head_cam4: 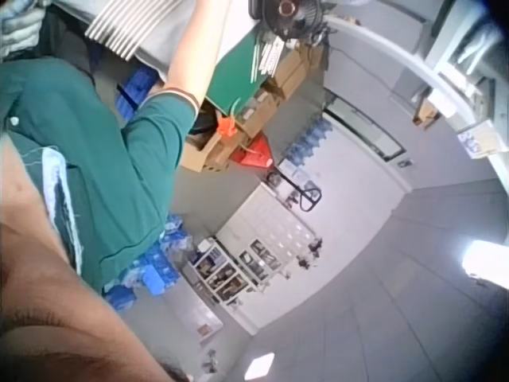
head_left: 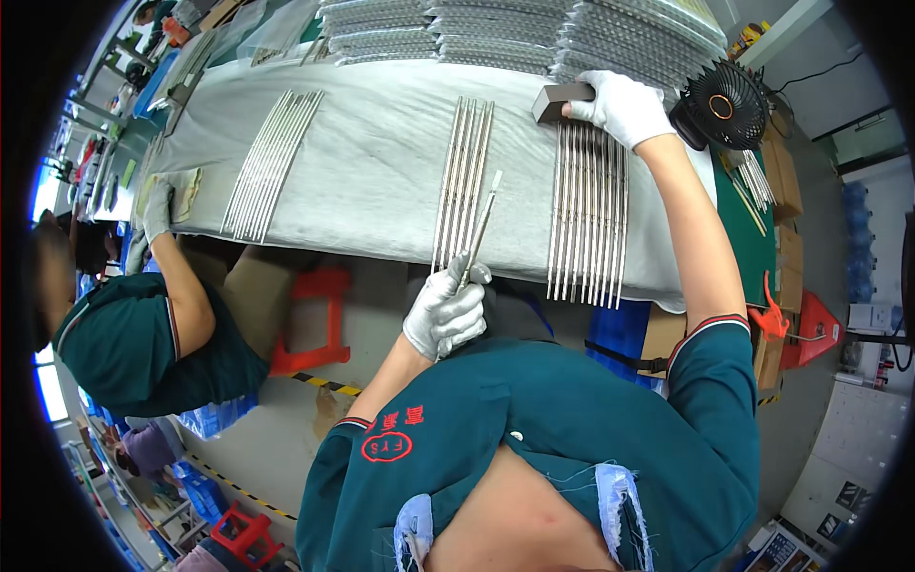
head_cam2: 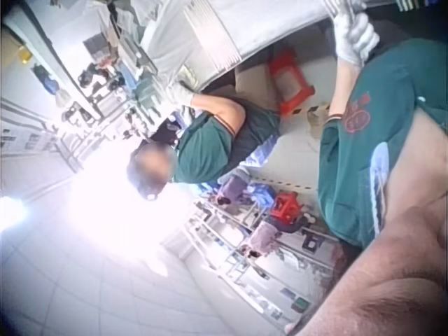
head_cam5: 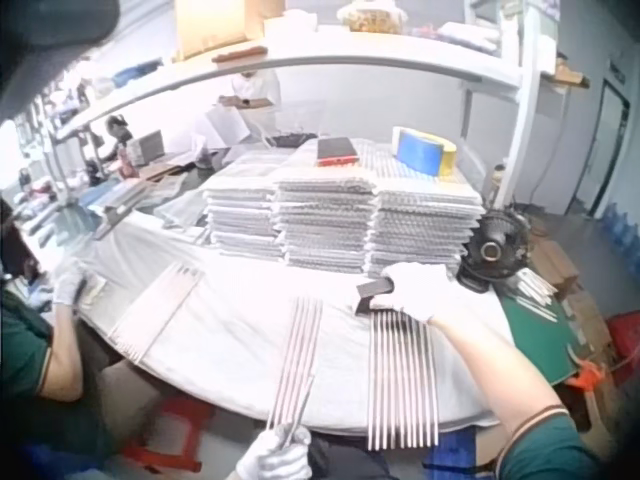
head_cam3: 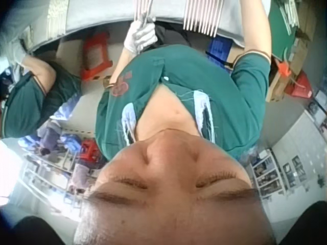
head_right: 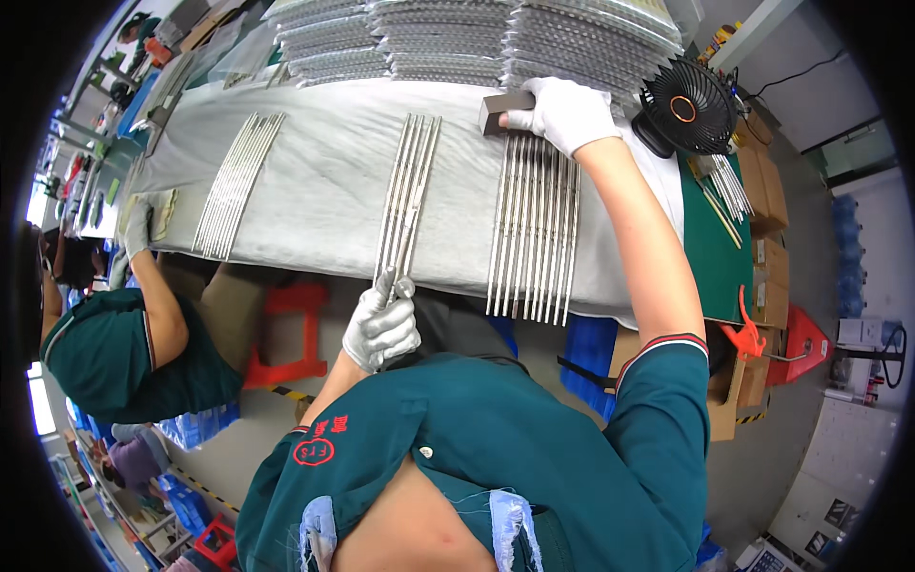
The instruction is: The person arranges multiple metal rods on a cloth-covered table and uses a rectangular sanding block to rub the surfaces of the rods. They repeatedly align the rods, sand them in groups, and occasionally pick up individual rods to sand them one by one before placing them back into the arrangement.
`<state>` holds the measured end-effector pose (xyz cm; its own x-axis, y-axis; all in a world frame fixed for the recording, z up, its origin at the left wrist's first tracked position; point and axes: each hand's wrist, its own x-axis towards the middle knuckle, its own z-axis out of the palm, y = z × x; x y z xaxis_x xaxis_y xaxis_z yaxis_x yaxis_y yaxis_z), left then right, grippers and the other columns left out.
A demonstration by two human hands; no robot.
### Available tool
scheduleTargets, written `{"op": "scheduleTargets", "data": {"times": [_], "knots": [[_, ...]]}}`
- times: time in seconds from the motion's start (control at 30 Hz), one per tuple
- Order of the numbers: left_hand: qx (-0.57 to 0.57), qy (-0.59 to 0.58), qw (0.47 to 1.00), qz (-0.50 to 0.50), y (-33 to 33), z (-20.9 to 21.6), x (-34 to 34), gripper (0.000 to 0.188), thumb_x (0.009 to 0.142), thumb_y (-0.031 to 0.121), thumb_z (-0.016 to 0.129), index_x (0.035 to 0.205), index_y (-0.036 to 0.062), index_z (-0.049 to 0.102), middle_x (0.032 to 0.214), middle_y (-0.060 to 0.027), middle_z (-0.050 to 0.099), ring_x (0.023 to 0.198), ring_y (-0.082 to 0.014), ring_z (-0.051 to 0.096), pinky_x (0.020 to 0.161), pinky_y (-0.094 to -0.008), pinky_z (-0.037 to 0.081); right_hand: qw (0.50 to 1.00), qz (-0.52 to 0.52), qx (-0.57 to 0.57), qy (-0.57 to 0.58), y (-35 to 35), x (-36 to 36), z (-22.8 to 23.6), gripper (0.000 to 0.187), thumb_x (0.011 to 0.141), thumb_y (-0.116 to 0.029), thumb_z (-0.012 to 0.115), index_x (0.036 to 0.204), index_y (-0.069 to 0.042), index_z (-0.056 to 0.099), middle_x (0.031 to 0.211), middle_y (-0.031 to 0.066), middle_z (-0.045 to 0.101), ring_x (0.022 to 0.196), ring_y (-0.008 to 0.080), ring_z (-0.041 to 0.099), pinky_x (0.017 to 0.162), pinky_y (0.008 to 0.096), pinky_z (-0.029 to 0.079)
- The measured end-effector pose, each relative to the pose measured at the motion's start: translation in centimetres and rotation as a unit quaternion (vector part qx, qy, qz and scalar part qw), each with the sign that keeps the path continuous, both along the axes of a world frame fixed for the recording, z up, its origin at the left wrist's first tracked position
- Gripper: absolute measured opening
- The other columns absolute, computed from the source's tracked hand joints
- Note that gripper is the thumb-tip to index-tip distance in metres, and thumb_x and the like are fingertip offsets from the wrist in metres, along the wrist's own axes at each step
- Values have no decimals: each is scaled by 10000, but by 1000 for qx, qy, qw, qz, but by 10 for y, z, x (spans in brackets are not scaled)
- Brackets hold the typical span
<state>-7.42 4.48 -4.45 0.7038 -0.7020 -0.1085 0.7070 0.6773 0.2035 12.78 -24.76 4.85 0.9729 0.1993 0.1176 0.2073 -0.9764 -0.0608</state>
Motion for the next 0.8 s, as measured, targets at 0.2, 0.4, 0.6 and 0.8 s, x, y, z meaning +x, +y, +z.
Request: {"op": "scheduleTargets", "data": {"times": [0.2,0.4,0.6,0.8], "knots": [[64,14,998,17,1,-1,2,428,1089,399,412,1075,24,616,454,59,332,317,-84,299,304,-271,285,995,26,12,-97,-3,-1,-5,497,842,-474,725,1237,-175,689,1079,95,716,988,298,700,819,424,553],[384,-118,913,67,-1,50,11,470,1067,400,485,1028,-34,661,441,-29,459,321,-96,361,319,-255,283,946,101,-61,-302,-12,12,-35,394,811,-406,750,1171,-251,710,981,7,682,801,249,671,641,422,543],[571,-288,727,250,-6,117,32,464,1082,325,422,968,-41,685,512,-27,556,400,-57,419,404,-219,292,954,70,249,-153,9,-22,-25,241,887,-386,707,1065,-237,768,976,17,718,853,239,691,709,373,550],[407,-240,881,3,-31,107,41,518,1068,414,476,867,-35,634,412,8,386,302,-93,299,341,-245,257,735,83,650,176,49,-118,34,399,957,-411,692,1138,-61,750,931,8,713,832,86,646,746,244,510]]}}
